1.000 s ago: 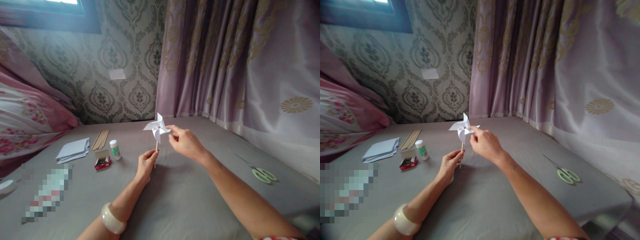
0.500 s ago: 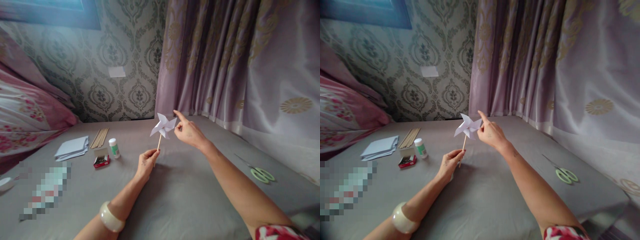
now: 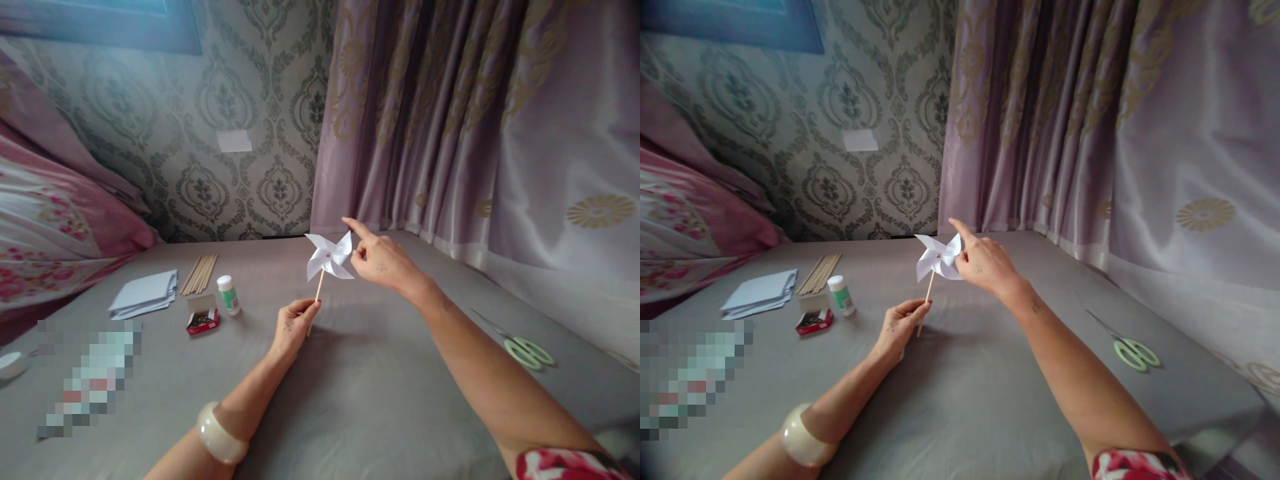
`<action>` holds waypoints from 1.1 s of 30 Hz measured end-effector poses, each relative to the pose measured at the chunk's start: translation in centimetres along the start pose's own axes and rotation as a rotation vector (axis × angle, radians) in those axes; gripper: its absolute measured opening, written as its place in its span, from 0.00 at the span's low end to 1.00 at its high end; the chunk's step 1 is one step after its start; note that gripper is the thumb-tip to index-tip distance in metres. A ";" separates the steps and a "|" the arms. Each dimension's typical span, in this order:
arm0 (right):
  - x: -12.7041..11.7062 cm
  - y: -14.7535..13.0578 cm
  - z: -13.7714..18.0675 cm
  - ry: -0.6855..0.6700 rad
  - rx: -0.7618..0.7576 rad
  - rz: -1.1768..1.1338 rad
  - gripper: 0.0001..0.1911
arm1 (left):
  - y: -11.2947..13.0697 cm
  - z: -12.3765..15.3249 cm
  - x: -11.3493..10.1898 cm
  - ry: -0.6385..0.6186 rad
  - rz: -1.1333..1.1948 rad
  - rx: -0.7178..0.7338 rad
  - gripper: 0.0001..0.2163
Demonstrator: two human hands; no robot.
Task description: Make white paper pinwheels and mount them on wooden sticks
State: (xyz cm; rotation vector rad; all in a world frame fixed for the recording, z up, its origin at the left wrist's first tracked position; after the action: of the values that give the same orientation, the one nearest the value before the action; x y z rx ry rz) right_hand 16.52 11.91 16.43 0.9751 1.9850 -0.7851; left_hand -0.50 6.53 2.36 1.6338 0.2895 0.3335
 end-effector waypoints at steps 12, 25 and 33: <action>-1.1 -1.0 1.5 -0.230 -0.083 -0.179 0.23 | -0.1 -0.2 -0.3 0.028 -0.006 0.022 0.19; -2.1 -1.8 3.3 -0.435 -0.178 -0.127 0.20 | -0.4 -0.8 -0.3 -0.025 0.030 0.044 0.19; -2.5 -1.6 1.6 -0.594 0.081 0.275 0.30 | 0.0 -0.5 0.1 -0.101 0.045 0.088 0.19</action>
State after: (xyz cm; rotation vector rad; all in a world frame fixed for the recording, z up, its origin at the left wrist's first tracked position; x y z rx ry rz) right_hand 16.83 8.94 17.99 0.9042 1.2902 -0.8796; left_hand -0.54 7.02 2.37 1.7402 0.1931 0.2746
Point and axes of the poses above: each hand's wrist, its own z-axis away from the middle knuckle, its own x-axis out of the palm, y = z × x, the point moved 1 cm from there along -z, towards the middle knuckle, and after that the axes turned 2 degrees about y, right-handed, at the moved point
